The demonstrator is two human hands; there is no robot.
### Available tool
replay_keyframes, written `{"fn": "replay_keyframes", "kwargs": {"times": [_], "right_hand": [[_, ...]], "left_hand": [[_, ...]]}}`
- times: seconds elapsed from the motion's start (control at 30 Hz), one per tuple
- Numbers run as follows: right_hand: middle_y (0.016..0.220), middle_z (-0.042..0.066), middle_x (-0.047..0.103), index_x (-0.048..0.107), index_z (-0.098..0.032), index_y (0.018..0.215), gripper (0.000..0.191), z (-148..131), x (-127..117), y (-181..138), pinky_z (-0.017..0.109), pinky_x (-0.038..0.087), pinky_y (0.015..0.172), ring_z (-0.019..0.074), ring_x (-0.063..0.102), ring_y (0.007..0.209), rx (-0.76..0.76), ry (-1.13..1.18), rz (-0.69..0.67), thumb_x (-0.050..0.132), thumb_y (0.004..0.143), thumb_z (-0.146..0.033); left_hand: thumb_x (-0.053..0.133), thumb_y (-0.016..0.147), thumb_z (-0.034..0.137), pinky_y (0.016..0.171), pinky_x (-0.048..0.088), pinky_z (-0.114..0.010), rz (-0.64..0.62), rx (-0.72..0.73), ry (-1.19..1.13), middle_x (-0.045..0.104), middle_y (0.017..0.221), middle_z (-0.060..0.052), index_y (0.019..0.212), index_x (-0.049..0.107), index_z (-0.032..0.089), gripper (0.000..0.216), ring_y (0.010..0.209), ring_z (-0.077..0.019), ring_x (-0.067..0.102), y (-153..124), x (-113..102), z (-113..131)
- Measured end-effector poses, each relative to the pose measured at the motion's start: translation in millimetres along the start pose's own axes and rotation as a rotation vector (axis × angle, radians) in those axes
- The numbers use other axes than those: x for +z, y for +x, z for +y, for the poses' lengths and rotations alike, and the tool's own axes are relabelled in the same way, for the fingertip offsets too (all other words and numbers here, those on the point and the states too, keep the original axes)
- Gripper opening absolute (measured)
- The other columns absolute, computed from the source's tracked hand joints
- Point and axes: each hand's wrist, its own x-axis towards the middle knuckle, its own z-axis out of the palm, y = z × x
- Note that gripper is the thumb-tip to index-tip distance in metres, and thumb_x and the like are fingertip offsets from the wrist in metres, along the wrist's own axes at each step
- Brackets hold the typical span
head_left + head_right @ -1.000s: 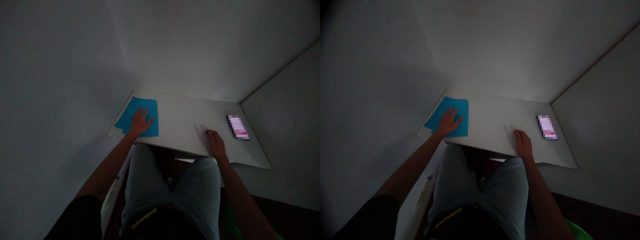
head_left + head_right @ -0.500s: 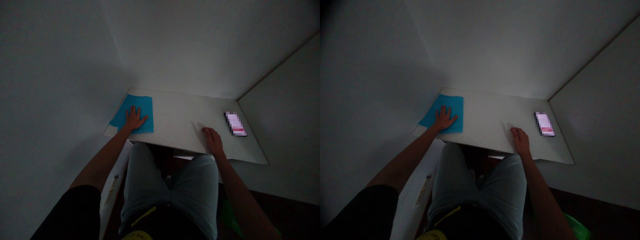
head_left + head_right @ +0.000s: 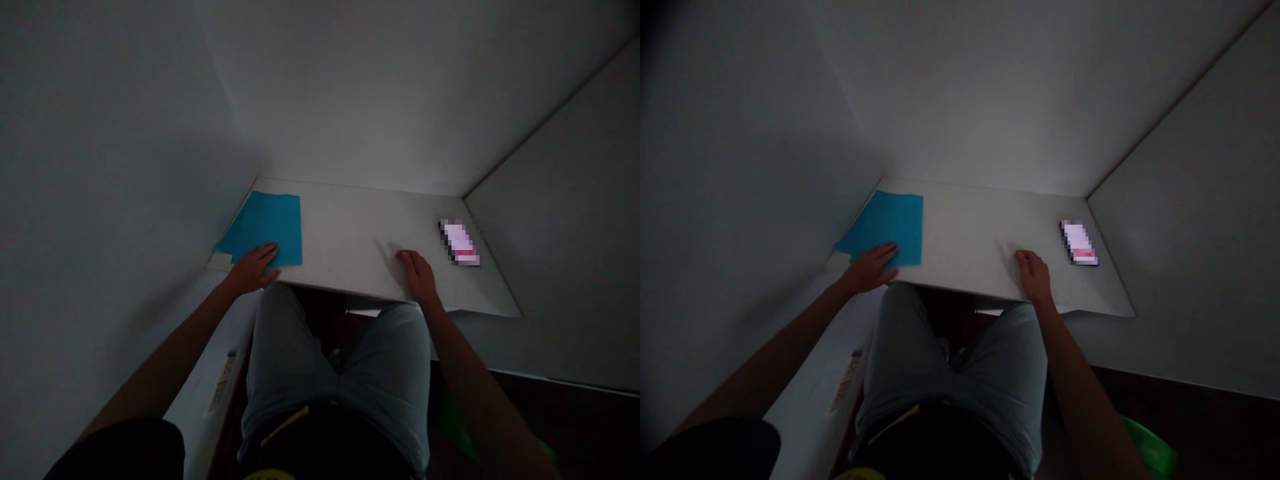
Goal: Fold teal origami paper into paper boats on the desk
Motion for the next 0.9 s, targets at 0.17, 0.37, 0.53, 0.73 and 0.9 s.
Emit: {"fn": "replay_keyframes", "kwargs": {"times": [0.17,0.37,0.53,0.73,0.9], "right_hand": [[0.118,0.013,0.080,0.074,-0.025,0.110,0.065,0,2,1,0.051,0.053,0.103,0.0330,0.072,0.113,-0.007,-0.003,0.008,0.036,0.104,-0.077],[0.118,0.012,0.080,0.074,-0.025,0.111,0.063,2,4,2,0.050,0.053,0.104,0.0323,0.072,0.114,-0.022,-0.018,0.006,0.034,0.107,-0.073],[0.119,0.012,0.079,0.075,-0.025,0.112,0.064,5,6,2,0.050,0.053,0.106,0.0322,0.071,0.116,-0.046,-0.026,-0.002,0.031,0.108,-0.071],[0.121,0.014,0.079,0.074,-0.024,0.113,0.068,7,8,4,0.051,0.053,0.105,0.0339,0.071,0.116,-0.042,-0.034,-0.018,0.028,0.107,-0.074],[0.120,0.015,0.079,0.074,-0.024,0.112,0.072,8,9,3,0.052,0.053,0.105,0.0347,0.071,0.115,-0.041,-0.016,-0.005,0.028,0.105,-0.079]], "left_hand": [[0.050,0.103,0.068,0.126,0.046,-0.059,0.040,0.014,-0.020,0.059,0.161,-0.016,0.156,0.062,0.018,0.074,0.150,-0.0364,0.056,-12,-3,9],[0.038,0.110,0.057,0.117,0.054,-0.051,-0.011,-0.024,-0.018,0.071,0.148,-0.010,0.143,0.074,0.027,0.057,0.137,-0.0308,0.068,-14,-11,4],[0.037,0.108,0.060,0.118,0.053,-0.045,-0.075,-0.131,-0.085,0.072,0.148,-0.003,0.140,0.075,0.031,0.058,0.139,-0.0279,0.067,1,-34,2],[0.043,0.106,0.059,0.109,0.057,-0.046,0.073,-0.164,-0.123,0.079,0.133,-0.008,0.129,0.079,0.027,0.054,0.122,-0.0321,0.074,29,-77,46],[0.047,0.105,0.070,0.090,0.061,-0.038,0.360,-0.159,-0.370,0.080,0.100,-0.007,0.120,0.077,0.021,0.059,0.095,-0.0268,0.076,65,-120,106]]}}
